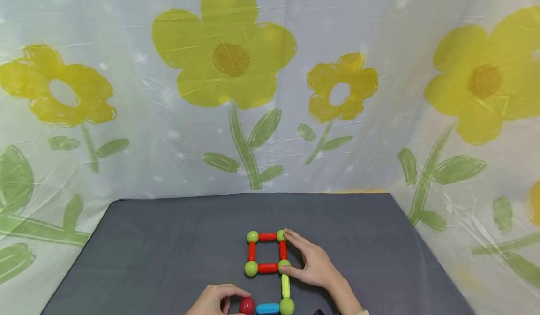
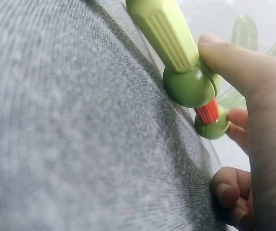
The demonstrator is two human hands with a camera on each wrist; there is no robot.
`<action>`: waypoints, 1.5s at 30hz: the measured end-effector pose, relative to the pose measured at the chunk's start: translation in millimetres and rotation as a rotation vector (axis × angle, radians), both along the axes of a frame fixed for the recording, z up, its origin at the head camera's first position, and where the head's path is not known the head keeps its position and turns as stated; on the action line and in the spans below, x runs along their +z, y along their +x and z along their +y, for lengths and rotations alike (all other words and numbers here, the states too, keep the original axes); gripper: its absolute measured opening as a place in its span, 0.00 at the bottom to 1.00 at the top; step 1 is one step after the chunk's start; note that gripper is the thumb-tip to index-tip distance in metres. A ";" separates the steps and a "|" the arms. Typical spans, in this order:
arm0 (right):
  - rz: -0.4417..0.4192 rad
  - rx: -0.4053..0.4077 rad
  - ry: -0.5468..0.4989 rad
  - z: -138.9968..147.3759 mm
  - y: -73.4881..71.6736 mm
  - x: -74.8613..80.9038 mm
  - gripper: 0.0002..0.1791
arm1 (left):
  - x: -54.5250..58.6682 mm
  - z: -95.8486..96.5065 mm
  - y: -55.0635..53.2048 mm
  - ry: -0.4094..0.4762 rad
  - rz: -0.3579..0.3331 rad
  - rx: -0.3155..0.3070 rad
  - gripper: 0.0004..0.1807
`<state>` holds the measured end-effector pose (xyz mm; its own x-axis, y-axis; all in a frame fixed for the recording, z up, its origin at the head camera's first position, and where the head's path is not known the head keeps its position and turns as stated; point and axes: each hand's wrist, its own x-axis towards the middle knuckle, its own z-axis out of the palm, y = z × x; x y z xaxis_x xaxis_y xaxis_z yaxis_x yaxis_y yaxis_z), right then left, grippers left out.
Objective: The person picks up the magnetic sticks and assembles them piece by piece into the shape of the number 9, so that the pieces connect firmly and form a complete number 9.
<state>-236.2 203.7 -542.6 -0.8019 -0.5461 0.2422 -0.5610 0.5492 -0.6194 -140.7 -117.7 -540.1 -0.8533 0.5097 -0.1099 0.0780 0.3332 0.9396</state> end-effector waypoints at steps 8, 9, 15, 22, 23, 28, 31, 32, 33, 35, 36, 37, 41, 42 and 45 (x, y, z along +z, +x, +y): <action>-0.049 -0.019 -0.119 1.5 -1.7 3.8 0.41 | 3.2 5.0 0.6 -0.021 -0.001 0.010 0.16; -0.065 -0.028 -0.164 1.5 -0.3 6.3 0.40 | 3.6 5.6 0.8 -0.023 -0.006 0.008 0.16; -0.178 -0.016 -0.342 0.5 28.5 31.5 0.24 | 2.5 9.2 1.3 -0.020 -0.010 -0.001 0.18; -0.357 0.246 -0.274 -2.8 70.0 25.4 0.13 | 4.0 7.4 1.5 -0.015 0.010 0.014 0.16; -0.339 0.278 -0.260 -4.0 72.2 21.7 0.13 | 4.2 6.8 1.4 -0.019 0.013 0.016 0.16; -0.168 0.316 -0.191 -10.2 75.5 7.8 0.10 | 4.7 5.7 1.3 -0.027 0.007 0.014 0.17; -0.152 0.286 -0.211 -12.2 78.0 3.5 0.10 | 4.1 5.9 0.5 -0.023 -0.001 0.009 0.19; -0.155 0.273 -0.230 -12.9 78.9 2.3 0.09 | 4.0 6.1 0.1 -0.022 -0.002 0.008 0.19; -0.162 0.262 -0.253 -13.5 79.7 1.3 0.08 | 4.0 6.3 -0.2 -0.021 -0.003 0.008 0.18; -0.168 0.248 -0.299 -14.3 80.6 -0.7 0.07 | 4.0 6.6 -1.2 -0.016 -0.002 0.008 0.18; -0.169 0.244 -0.319 -14.8 80.8 -1.6 0.07 | 4.0 6.6 -1.5 -0.014 0.001 0.007 0.18; -0.168 0.245 -0.335 -15.2 81.0 -2.2 0.07 | 3.9 6.5 -1.7 -0.013 0.003 0.006 0.17; -0.164 0.236 -0.348 -15.8 80.1 -1.8 0.09 | 3.4 5.2 -2.5 -0.021 0.013 -0.001 0.18; -0.170 0.222 -0.347 -15.8 79.9 -0.5 0.10 | 3.2 5.0 -2.8 -0.024 0.014 -0.001 0.18; -0.173 0.146 -0.328 -15.8 79.3 5.0 0.12 | 3.1 4.6 -3.7 -0.035 0.003 0.005 0.18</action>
